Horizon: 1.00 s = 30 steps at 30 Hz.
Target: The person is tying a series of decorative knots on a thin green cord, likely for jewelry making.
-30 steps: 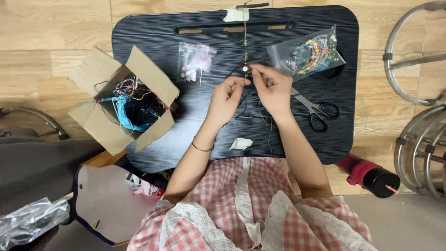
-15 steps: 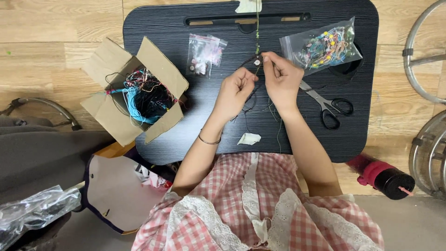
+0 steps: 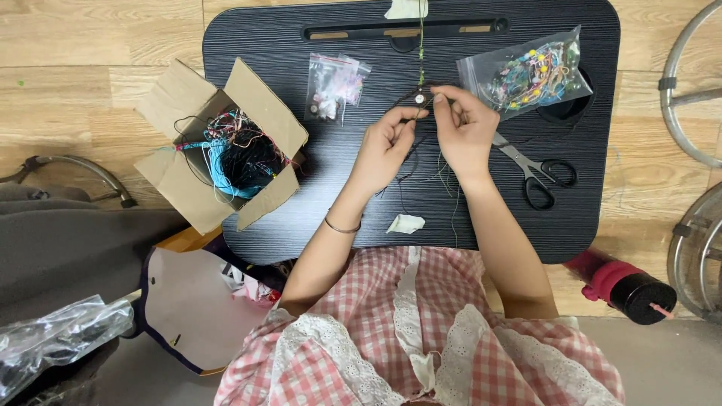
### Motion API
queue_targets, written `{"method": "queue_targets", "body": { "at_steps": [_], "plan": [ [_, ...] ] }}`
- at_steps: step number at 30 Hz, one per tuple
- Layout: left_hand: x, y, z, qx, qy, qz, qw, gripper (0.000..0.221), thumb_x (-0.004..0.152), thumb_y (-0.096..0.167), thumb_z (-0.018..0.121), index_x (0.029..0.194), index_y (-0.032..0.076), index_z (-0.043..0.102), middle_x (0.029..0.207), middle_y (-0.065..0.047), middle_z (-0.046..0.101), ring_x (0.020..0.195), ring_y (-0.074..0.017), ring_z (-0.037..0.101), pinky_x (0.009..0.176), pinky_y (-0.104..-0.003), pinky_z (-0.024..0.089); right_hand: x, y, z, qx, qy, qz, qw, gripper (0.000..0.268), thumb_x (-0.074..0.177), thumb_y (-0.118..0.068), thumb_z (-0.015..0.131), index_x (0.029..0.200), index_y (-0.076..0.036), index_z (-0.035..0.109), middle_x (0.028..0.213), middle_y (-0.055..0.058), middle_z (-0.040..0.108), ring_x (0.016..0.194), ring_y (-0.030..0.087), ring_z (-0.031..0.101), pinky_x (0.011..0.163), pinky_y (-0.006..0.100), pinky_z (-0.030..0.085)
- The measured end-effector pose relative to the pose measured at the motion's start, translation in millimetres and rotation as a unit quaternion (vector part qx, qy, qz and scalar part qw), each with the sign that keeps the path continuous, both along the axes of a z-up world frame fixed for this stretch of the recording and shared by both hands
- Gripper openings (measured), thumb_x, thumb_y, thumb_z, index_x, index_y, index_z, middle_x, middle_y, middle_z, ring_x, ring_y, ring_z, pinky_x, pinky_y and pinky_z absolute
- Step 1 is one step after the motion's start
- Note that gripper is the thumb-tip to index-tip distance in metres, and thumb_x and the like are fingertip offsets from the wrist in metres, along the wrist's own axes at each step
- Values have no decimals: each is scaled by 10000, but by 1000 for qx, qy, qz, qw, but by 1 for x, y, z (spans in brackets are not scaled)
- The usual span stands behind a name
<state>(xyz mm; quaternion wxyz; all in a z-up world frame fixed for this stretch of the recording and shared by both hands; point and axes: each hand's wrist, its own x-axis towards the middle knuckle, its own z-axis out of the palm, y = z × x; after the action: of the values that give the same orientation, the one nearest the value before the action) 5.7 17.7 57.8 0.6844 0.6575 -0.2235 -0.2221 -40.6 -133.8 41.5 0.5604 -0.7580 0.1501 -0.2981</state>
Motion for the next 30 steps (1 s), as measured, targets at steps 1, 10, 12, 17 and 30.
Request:
{"method": "queue_targets", "body": {
  "at_steps": [1,10,12,17,30],
  "plan": [
    [0,0,0,1,0,0,1000,239,998,-1,494,1163,29,664,514,50,463,540,-28,429,542,-173,373,0,0,1,1,0,0,1000,154,941,68,693,1030,-13,789,454,-15,363,466,52,462,490,218,369],
    [0,-1,-8,6,2,8,1000,262,997,-6,488,1193,24,660,508,30,475,510,-41,426,518,-178,350,-1,2,6,9,8,18,1000,159,948,88,661,1019,8,779,456,2,422,467,46,469,480,205,363],
    [0,0,-8,12,5,11,1000,264,993,-8,492,1187,35,666,507,34,488,504,-35,436,519,-172,352,-1,2,5,4,6,19,1000,159,950,87,661,1023,8,778,464,13,436,461,58,476,475,212,363],
    [-3,-2,-9,23,3,23,999,255,991,2,503,1176,46,673,519,18,521,517,-44,471,519,-182,372,-4,4,6,-10,18,12,1000,156,961,64,668,1031,-14,784,508,40,505,490,88,517,487,230,396],
    [-15,-10,-6,205,-149,76,964,202,1013,266,542,1165,177,641,832,-69,718,769,-238,713,736,-372,516,-15,1,4,-70,109,40,991,136,1101,-31,633,1171,-9,747,976,73,710,817,133,612,793,259,472]
  ]
}}
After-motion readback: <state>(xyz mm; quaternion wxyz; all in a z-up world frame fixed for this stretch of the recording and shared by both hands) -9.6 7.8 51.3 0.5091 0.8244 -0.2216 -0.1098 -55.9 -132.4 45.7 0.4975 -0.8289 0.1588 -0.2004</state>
